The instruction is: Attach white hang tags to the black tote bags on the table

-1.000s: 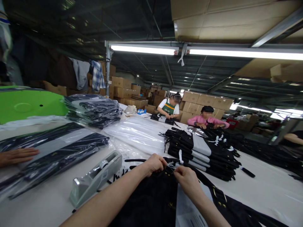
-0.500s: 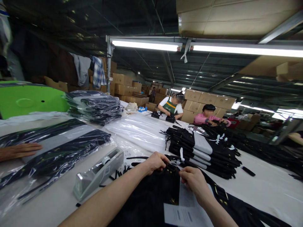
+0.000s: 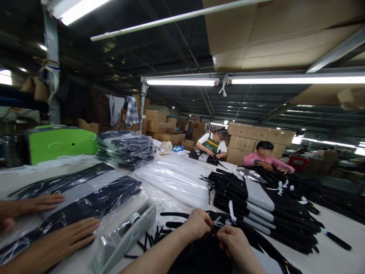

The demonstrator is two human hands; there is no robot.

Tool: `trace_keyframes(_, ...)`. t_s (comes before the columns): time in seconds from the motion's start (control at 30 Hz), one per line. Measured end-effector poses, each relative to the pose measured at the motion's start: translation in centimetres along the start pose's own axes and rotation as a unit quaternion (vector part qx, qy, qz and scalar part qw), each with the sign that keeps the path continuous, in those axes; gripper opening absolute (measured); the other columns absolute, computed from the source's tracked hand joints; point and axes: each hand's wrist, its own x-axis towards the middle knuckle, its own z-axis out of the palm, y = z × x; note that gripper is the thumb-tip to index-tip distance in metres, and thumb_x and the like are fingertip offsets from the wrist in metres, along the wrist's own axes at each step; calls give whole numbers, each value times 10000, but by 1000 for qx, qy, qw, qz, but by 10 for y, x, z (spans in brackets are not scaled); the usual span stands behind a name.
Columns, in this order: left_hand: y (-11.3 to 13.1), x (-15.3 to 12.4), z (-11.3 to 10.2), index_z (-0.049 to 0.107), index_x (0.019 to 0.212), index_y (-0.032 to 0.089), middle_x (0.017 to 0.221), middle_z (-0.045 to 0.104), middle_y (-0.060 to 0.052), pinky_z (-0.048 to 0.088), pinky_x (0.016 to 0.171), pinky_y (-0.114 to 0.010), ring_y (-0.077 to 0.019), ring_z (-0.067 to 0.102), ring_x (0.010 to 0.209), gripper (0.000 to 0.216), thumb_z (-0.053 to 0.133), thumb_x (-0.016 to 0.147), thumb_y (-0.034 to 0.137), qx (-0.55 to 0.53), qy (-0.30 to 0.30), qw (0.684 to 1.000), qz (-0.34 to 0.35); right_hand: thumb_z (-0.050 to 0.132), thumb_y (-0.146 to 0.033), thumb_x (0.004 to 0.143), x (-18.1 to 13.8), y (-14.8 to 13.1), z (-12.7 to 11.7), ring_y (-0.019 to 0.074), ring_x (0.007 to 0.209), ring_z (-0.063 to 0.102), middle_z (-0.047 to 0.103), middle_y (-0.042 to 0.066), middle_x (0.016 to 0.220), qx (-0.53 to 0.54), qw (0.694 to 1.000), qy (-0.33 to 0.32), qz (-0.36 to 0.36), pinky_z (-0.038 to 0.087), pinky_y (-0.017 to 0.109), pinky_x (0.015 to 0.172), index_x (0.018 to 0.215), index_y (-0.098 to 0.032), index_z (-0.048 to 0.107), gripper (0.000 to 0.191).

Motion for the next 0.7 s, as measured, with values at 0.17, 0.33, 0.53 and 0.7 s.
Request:
trace_keyframes(0.17, 3, -13, -9, 697, 706, 145, 723, 667, -109, 441, 694, -337, -260, 604, 746, 273, 488, 578, 26, 147, 33, 988, 25, 532, -281, 508, -12, 7, -6, 86, 295, 374, 492, -45, 383, 86, 996, -30, -9, 202, 201, 351, 657, -201, 485, 175)
trace_keyframes(0.33, 11, -34, -21, 667, 708, 157, 800, 644, -121, 429, 700, -379, -286, 597, 779, 224, 469, 640, 78, 192, 41, 979, 58, 611, -248, 513, -38, -2, -22, 101, 472, 487, 557, -20, 518, 162, 981, -104, -10, 328, 216, 478, 752, -174, 533, 262)
trace_keyframes(0.53, 11, -37, -20, 588, 575, 152, 783, 613, -66, 407, 725, -329, -232, 571, 789, 114, 492, 604, 97, 85, 48, 993, 73, 577, -422, 640, -46, -14, -27, 73, 428, 369, 438, -51, 483, 106, 993, -44, 5, 233, 211, 432, 731, -158, 570, 280)
trace_keyframes(0.7, 6, -34, -12, 493, 473, 153, 665, 607, -7, 405, 604, -228, -135, 556, 630, 99, 474, 533, 77, -102, 29, 993, 49, 482, -548, 712, -41, -31, -31, 56, 399, 260, 290, -71, 423, -19, 999, -13, -44, 161, 228, 419, 524, -164, 478, 428)
